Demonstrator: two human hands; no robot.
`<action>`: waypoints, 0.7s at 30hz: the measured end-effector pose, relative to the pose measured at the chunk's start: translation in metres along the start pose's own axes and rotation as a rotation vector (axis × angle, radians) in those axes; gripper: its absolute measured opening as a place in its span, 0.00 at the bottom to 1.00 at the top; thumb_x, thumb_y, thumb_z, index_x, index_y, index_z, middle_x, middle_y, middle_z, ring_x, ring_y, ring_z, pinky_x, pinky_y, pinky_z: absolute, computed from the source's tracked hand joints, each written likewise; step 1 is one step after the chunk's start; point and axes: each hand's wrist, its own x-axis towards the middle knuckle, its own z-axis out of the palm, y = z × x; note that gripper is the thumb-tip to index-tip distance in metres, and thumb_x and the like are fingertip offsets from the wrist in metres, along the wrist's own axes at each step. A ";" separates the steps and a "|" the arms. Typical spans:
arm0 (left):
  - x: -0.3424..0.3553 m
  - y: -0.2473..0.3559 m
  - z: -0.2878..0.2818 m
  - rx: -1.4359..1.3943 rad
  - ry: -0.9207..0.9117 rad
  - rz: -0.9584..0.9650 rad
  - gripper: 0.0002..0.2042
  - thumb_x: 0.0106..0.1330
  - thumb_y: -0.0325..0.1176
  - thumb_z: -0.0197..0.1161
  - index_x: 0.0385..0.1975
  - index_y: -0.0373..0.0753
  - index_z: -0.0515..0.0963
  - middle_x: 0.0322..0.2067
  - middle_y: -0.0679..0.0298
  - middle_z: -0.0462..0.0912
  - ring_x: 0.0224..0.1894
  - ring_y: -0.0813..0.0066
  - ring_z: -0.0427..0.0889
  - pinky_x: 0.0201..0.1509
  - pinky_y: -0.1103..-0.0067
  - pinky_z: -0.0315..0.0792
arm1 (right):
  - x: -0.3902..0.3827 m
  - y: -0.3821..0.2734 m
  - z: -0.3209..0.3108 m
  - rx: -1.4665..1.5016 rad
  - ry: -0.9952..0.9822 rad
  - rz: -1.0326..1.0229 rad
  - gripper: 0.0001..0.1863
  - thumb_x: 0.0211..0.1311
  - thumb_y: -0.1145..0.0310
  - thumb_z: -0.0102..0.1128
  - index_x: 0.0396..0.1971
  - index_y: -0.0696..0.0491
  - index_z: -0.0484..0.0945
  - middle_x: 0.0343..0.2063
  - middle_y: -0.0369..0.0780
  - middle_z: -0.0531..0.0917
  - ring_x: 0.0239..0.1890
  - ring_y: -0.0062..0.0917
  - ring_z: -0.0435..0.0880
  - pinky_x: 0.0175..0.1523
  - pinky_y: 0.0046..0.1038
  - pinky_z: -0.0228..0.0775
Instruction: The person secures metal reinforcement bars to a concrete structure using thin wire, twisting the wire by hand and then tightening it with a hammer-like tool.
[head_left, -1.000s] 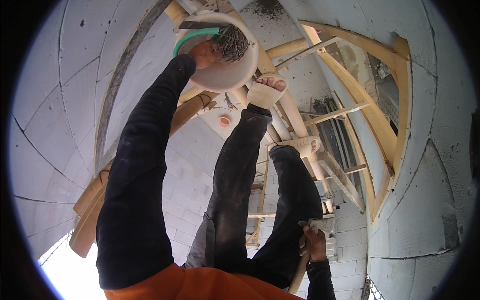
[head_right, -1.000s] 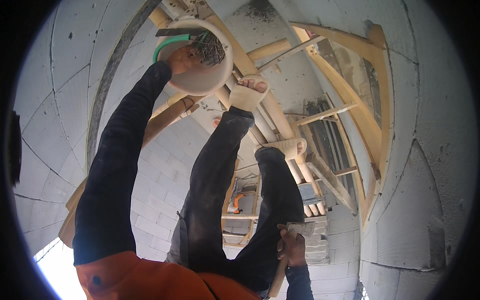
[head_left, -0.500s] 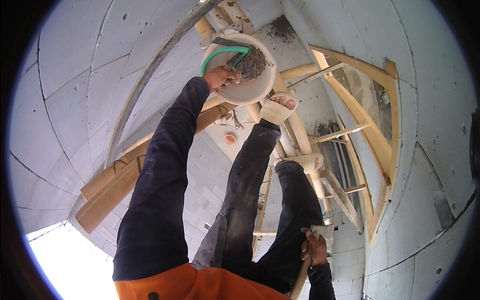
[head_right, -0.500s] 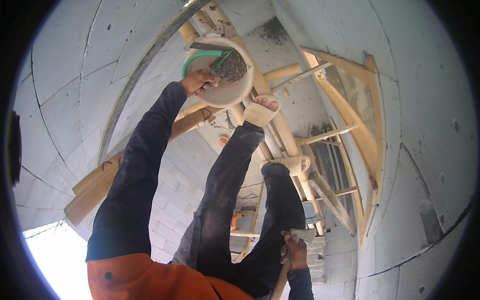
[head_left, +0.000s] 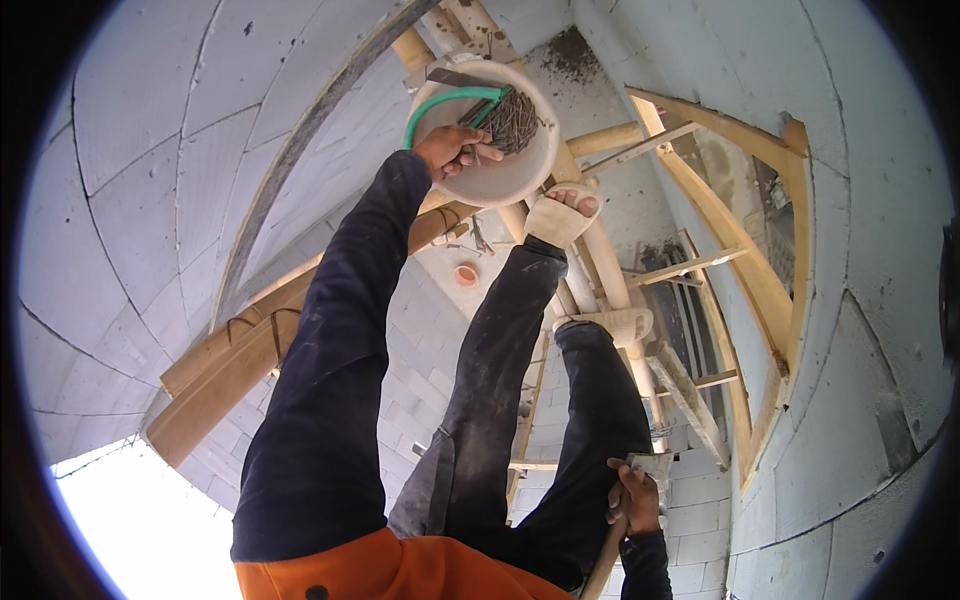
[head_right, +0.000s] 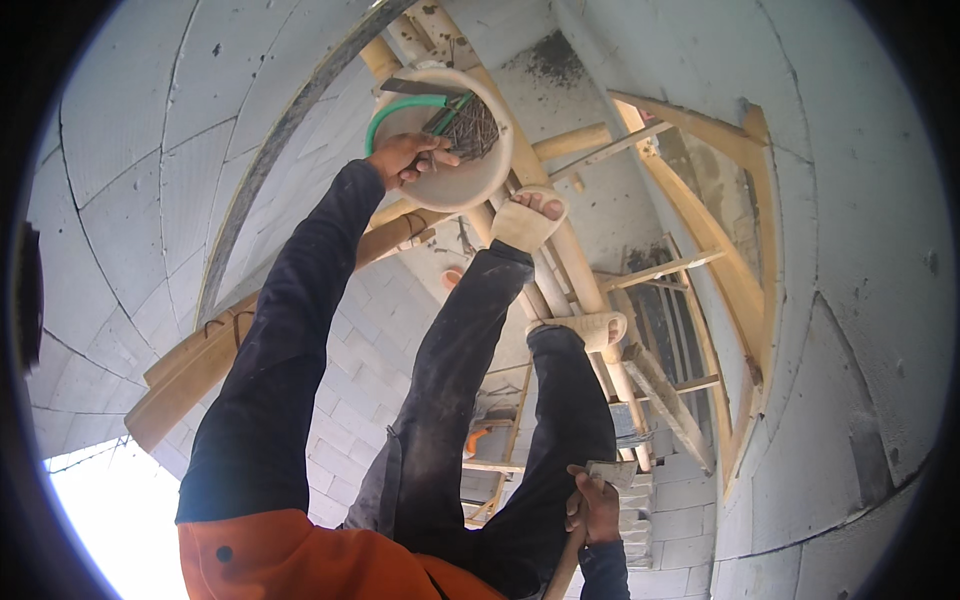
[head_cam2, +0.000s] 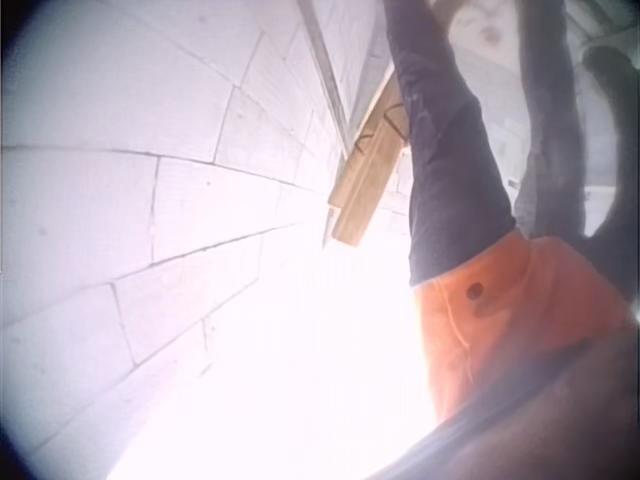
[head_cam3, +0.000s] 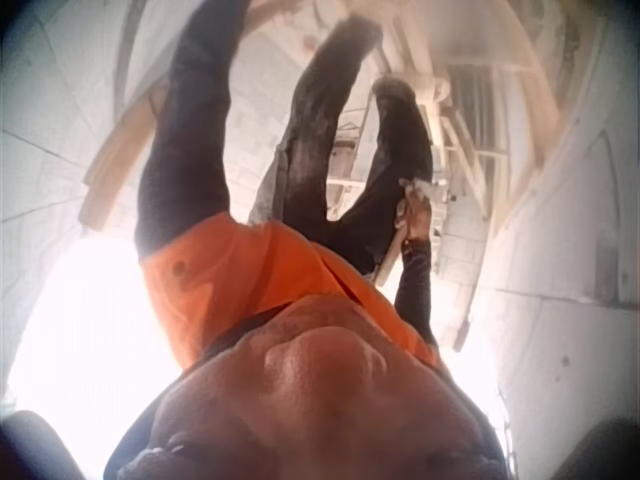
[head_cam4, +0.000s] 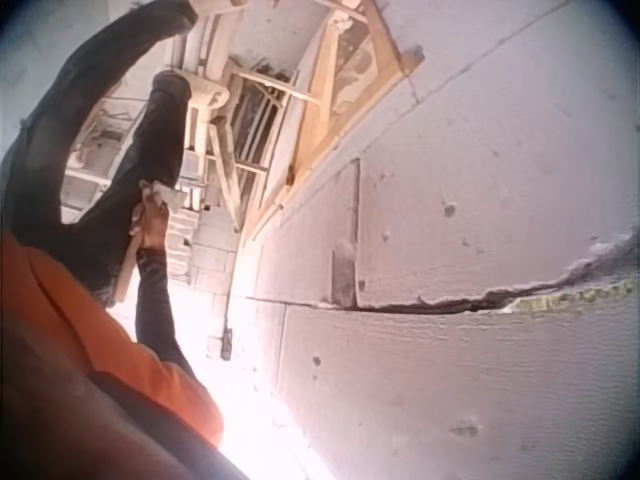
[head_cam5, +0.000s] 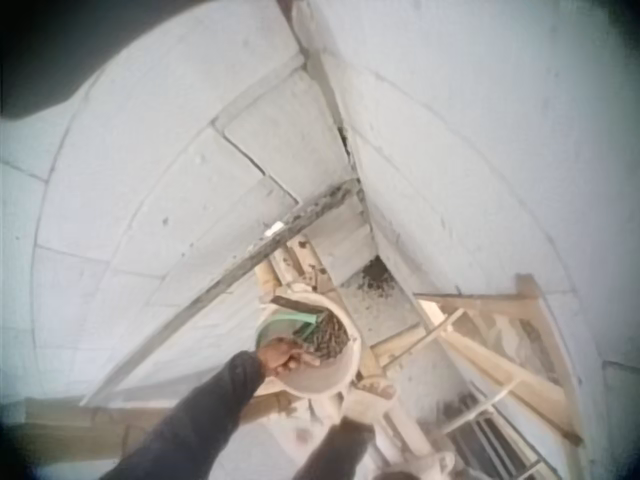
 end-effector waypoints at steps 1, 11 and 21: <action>0.004 -0.001 0.000 -0.016 0.018 -0.012 0.17 0.79 0.38 0.54 0.58 0.33 0.77 0.47 0.60 0.89 0.25 0.86 0.64 0.19 0.86 0.55 | 0.000 0.000 -0.001 0.002 -0.003 0.000 0.29 0.73 0.51 0.64 0.59 0.60 0.77 0.13 0.37 0.74 0.09 0.22 0.71 0.16 0.28 0.70; 0.050 -0.038 -0.007 1.492 0.462 0.482 0.18 0.73 0.37 0.51 0.49 0.32 0.85 0.48 0.43 0.87 0.51 0.48 0.87 0.61 0.58 0.78 | 0.000 -0.010 0.002 0.066 -0.006 0.018 0.30 0.73 0.52 0.64 0.60 0.64 0.76 0.12 0.37 0.75 0.10 0.22 0.71 0.15 0.27 0.68; 0.138 -0.071 0.019 1.174 0.439 0.283 0.23 0.69 0.46 0.59 0.48 0.30 0.85 0.55 0.40 0.84 0.58 0.42 0.83 0.67 0.62 0.74 | 0.005 -0.017 -0.004 0.073 -0.006 0.032 0.32 0.70 0.52 0.67 0.60 0.66 0.75 0.12 0.39 0.76 0.09 0.24 0.72 0.14 0.29 0.68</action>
